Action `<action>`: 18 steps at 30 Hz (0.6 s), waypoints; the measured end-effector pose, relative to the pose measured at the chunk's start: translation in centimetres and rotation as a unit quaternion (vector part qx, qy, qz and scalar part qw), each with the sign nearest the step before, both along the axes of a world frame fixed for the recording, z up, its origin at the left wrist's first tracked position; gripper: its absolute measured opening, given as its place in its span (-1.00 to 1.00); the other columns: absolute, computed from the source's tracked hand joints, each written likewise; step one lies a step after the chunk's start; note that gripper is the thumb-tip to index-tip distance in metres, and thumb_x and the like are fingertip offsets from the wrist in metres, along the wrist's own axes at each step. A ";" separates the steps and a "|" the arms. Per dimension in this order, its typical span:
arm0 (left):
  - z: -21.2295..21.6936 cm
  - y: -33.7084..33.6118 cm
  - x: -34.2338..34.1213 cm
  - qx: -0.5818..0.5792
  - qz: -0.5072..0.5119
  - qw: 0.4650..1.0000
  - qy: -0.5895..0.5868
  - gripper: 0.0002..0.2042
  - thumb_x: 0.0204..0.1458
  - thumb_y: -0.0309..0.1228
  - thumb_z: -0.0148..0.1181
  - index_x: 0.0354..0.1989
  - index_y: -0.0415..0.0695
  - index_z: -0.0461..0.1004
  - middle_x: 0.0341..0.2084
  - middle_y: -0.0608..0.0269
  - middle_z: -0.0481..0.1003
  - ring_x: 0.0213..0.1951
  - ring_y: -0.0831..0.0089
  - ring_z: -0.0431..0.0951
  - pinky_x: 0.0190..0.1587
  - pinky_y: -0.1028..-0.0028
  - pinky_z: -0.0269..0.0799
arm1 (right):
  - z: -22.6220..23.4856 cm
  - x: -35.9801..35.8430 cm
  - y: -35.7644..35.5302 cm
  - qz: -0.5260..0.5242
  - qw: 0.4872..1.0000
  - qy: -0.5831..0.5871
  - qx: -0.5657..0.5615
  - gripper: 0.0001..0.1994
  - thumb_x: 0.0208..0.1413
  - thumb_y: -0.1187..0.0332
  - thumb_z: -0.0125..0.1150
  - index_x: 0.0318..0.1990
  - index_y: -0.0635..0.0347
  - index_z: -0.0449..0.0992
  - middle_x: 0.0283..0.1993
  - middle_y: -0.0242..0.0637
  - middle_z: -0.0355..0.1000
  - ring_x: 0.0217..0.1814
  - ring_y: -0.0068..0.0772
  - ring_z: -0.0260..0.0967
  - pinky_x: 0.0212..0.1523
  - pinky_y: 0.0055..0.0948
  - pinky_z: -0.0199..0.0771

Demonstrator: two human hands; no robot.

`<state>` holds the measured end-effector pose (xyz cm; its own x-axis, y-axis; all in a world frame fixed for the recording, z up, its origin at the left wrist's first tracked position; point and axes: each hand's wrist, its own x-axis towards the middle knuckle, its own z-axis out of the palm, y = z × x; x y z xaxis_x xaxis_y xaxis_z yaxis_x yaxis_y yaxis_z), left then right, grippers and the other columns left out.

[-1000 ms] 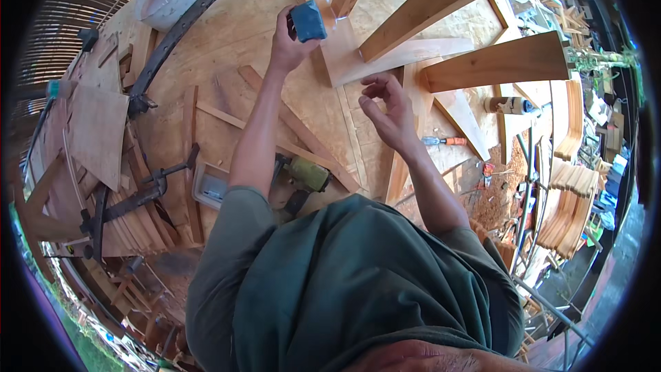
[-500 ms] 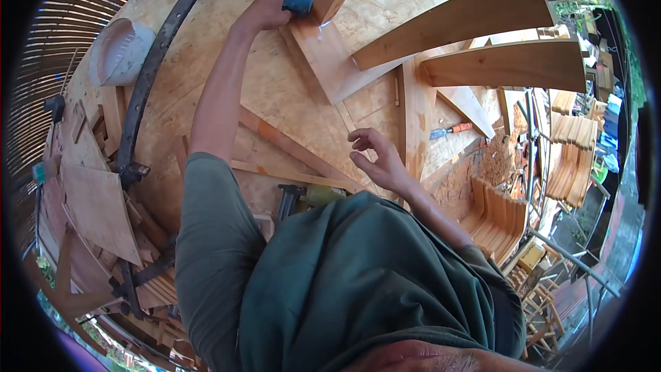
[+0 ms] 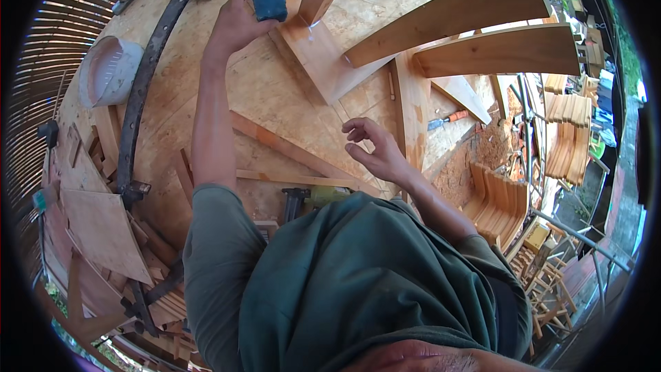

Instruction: Applying glue and assembling wooden frame legs for furniture.

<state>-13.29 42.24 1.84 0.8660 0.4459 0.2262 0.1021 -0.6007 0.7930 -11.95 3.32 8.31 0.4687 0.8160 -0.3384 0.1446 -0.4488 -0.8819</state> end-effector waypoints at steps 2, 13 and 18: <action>-1.0 -1.5 -1.0 -0.136 0.014 0.988 -0.065 -0.11 -0.24 -0.38 0.63 0.28 -0.22 0.17 0.07 0.01 0.44 0.13 0.20 0.50 0.21 0.32 0.43 | -0.2 0.0 0.7 0.001 1.000 0.016 0.005 -0.62 0.18 0.47 0.29 0.14 0.26 0.40 0.06 -0.28 0.45 0.02 -0.46 0.43 0.11 -0.41 0.46; -1.6 -17.9 -2.7 -0.427 0.232 0.854 -0.185 -0.03 -0.18 -0.39 0.64 0.34 -0.31 0.04 0.18 0.01 0.22 0.23 0.24 0.33 0.26 0.25 0.40 | -4.2 3.1 12.1 -0.196 0.939 0.229 0.167 -0.26 0.21 0.30 0.36 0.42 0.32 0.05 0.37 -0.03 0.19 0.29 -0.24 0.31 0.21 -0.32 0.44; -4.8 -17.6 -3.7 -0.420 0.145 0.866 -0.230 -0.06 -0.22 -0.54 0.54 0.37 -0.31 0.06 0.21 -0.08 0.25 0.25 0.19 0.35 0.29 0.25 0.38 | -4.4 5.9 16.3 -0.260 0.946 0.133 0.139 -0.51 0.25 0.37 -0.02 0.30 0.40 0.31 0.03 -0.12 0.47 -0.01 -0.33 0.48 -0.02 -0.35 0.53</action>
